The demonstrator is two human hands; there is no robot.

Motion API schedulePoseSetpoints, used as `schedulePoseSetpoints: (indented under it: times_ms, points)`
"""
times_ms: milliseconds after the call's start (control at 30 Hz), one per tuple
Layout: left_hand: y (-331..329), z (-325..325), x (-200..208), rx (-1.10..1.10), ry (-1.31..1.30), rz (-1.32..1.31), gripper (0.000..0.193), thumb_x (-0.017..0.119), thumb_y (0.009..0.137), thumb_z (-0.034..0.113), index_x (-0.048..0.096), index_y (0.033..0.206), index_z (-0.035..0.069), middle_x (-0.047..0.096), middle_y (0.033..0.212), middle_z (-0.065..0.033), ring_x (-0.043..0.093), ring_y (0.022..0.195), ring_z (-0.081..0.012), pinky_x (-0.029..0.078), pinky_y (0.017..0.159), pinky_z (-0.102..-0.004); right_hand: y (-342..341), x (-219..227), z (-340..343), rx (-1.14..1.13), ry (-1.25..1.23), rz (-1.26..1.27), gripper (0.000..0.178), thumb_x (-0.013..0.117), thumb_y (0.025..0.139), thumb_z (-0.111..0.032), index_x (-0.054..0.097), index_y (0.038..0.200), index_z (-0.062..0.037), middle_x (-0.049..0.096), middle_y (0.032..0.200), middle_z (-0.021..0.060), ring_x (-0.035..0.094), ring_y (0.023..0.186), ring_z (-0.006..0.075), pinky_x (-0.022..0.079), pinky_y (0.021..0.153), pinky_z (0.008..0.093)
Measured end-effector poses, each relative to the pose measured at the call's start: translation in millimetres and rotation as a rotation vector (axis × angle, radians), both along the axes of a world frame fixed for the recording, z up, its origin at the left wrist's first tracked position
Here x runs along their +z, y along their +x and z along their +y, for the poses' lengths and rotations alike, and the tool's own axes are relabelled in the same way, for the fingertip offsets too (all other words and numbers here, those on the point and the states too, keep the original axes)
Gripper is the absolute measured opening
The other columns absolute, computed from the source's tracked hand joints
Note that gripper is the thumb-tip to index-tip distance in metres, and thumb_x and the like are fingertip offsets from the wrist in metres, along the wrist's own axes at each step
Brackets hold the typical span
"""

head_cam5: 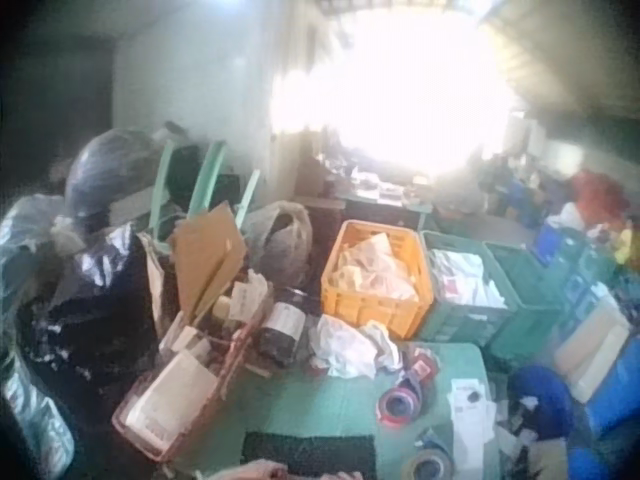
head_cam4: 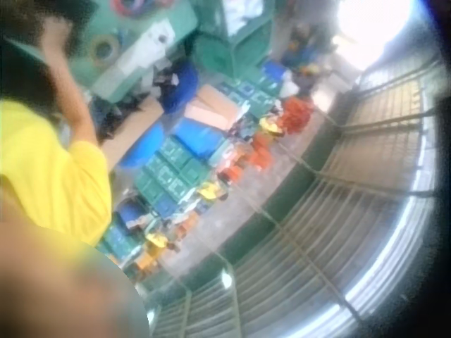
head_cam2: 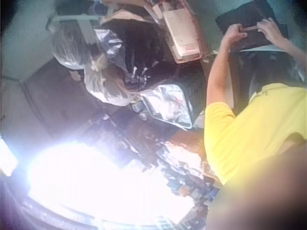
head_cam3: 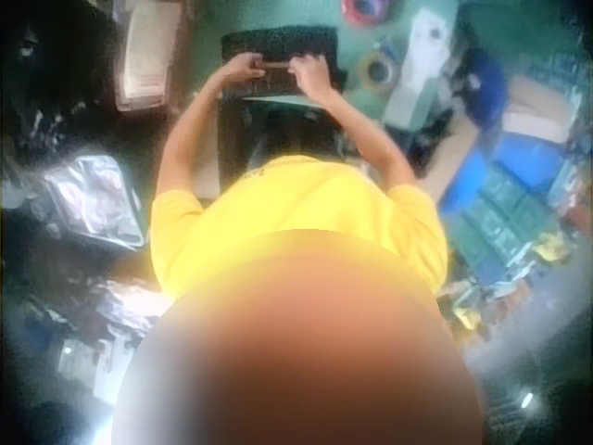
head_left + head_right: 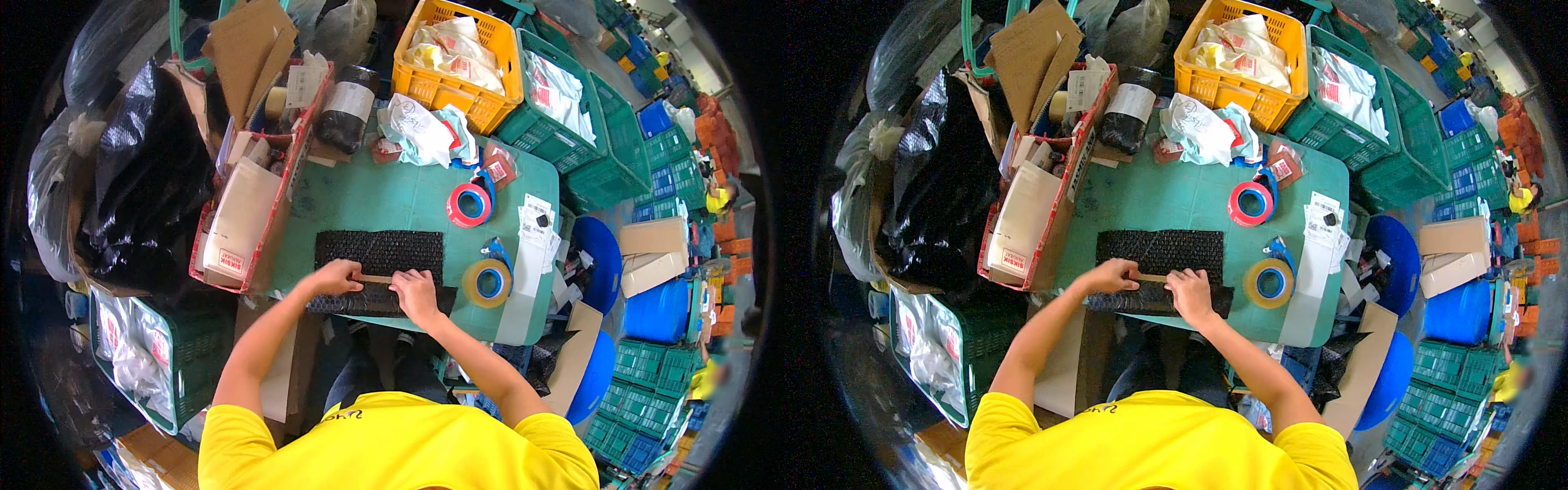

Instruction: The person wraps small items in bubble wrap, seals them with tape, and places them into a bin. They repeat this process for multiple items, handling bubble wrap, tape, and small packages on a green work table.

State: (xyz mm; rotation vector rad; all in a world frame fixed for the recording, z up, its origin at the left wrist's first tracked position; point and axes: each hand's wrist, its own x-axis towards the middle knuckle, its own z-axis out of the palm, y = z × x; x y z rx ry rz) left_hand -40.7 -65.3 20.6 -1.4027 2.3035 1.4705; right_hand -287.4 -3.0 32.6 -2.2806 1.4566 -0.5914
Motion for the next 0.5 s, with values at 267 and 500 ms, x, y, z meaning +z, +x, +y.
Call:
schedulePoseSetpoints:
  times_ms: [267,500]
  points:
    - [-62.9,51.9,28.5,-0.226,-1.091,-0.465,0.09,0.081,0.071,0.035,0.041,0.141,-0.003,0.048,0.138,-0.0233,0.045,0.131,-0.0387,0.032,0.115,-0.0494,25.2,-57.9,-109.5,-0.136,0.193,0.271,0.023,0.07,0.08,-0.009,0.072,0.103,-0.0128,0.07,0.105,0.0077,0.061,0.11,0.0301,0.044,0.092,0.0496]
    - [-46.5,78.2,3.0,-0.084,-0.889,-0.153,0.069,0.069,0.075,0.022,0.048,0.134,-0.005,0.05,0.136,-0.02,0.048,0.129,-0.0346,0.036,0.112,-0.0459,10.3,13.7,-94.8,0.45,0.098,0.202,0.006,0.065,0.078,-0.006,0.069,0.083,-0.0085,0.068,0.094,0.0096,0.062,0.103,0.0303,0.046,0.089,0.047]
